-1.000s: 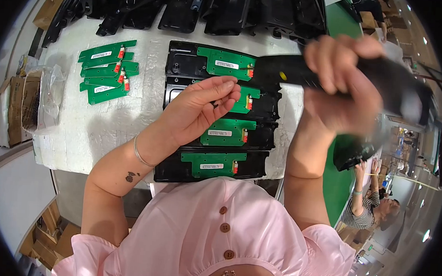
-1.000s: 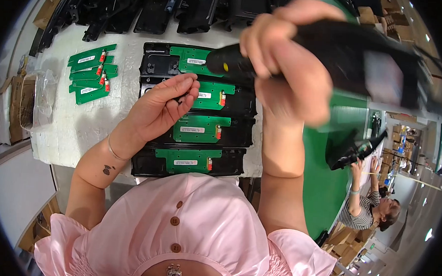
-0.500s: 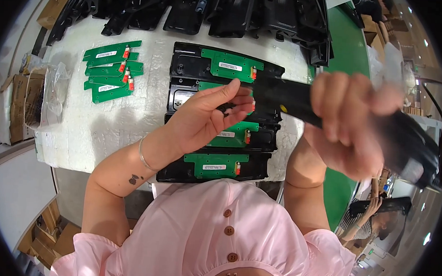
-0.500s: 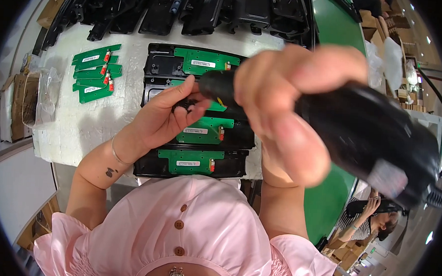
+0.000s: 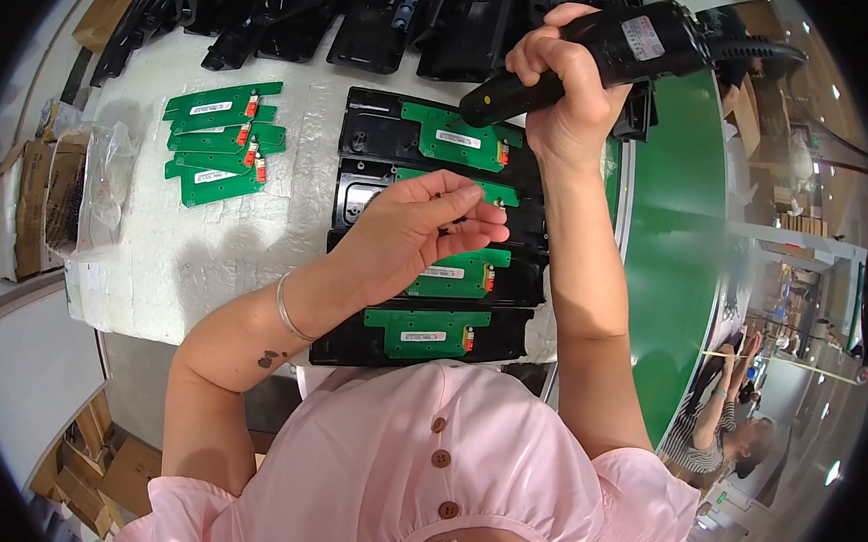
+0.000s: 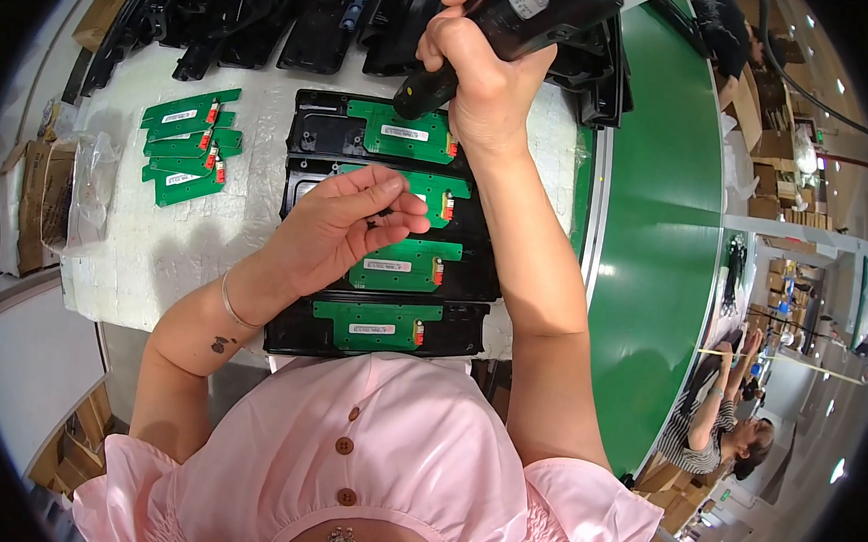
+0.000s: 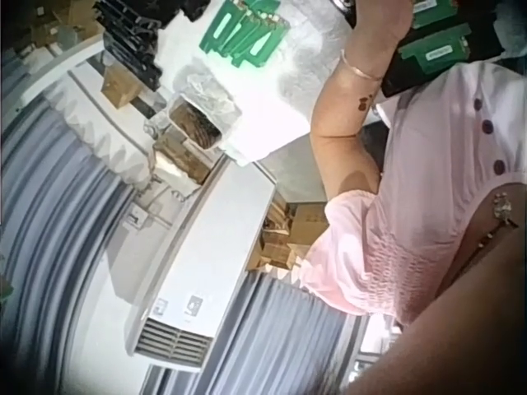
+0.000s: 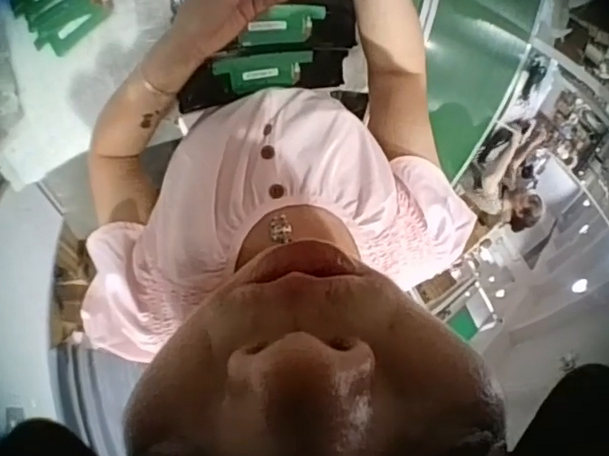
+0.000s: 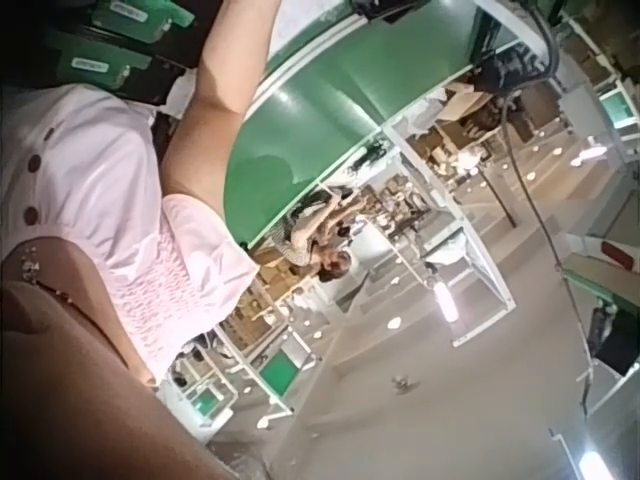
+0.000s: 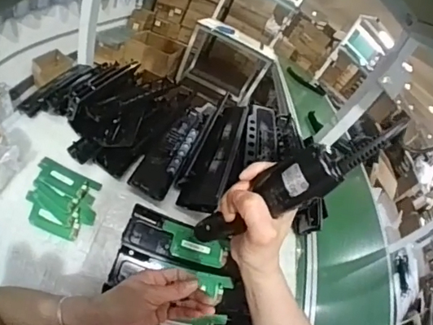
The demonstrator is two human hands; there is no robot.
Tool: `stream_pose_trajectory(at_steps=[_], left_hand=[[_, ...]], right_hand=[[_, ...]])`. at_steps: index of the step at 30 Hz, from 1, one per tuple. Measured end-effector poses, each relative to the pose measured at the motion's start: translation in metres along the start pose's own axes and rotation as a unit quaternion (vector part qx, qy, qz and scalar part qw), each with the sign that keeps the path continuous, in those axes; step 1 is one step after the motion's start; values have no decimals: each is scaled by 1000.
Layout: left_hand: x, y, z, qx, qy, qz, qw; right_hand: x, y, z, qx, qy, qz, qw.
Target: Use an electric screwdriver to fasten circuit boards and components onto plastic housings on a manufacturing assembly line.
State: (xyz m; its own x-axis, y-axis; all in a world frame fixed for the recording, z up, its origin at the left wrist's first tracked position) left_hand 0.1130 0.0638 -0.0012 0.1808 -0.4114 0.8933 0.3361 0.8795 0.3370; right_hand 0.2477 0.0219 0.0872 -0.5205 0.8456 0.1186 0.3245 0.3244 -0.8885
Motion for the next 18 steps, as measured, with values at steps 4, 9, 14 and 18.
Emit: stream_pose_trajectory(at_steps=[4, 9, 14, 18], left_hand=[[-3, -1, 0, -15, 2, -28, 999], [-1, 3, 0, 4, 26, 13, 1000], [-6, 5, -3, 19, 54, 40, 998], [-10, 8, -4, 34, 23, 75, 996]], right_hand=[[3, 4, -4, 5, -2, 0, 1000], [8, 8, -7, -9, -40, 12, 999], [18, 19, -20, -93, -132, -126, 979], [21, 0, -6, 52, -25, 1, 998]])
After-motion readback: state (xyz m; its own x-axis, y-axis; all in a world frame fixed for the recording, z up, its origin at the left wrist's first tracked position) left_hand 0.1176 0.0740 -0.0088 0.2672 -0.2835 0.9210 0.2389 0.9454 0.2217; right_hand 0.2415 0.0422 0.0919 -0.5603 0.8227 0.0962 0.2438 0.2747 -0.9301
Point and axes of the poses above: each hand's wrist, its own z-axis away from the middle knuckle, its own x-axis out of the palm, y = z × x, the point moved 4 cm from there along -z, towards the middle knuckle, and after that the axes turned 3 degrees about z, right-handed, at the moved point
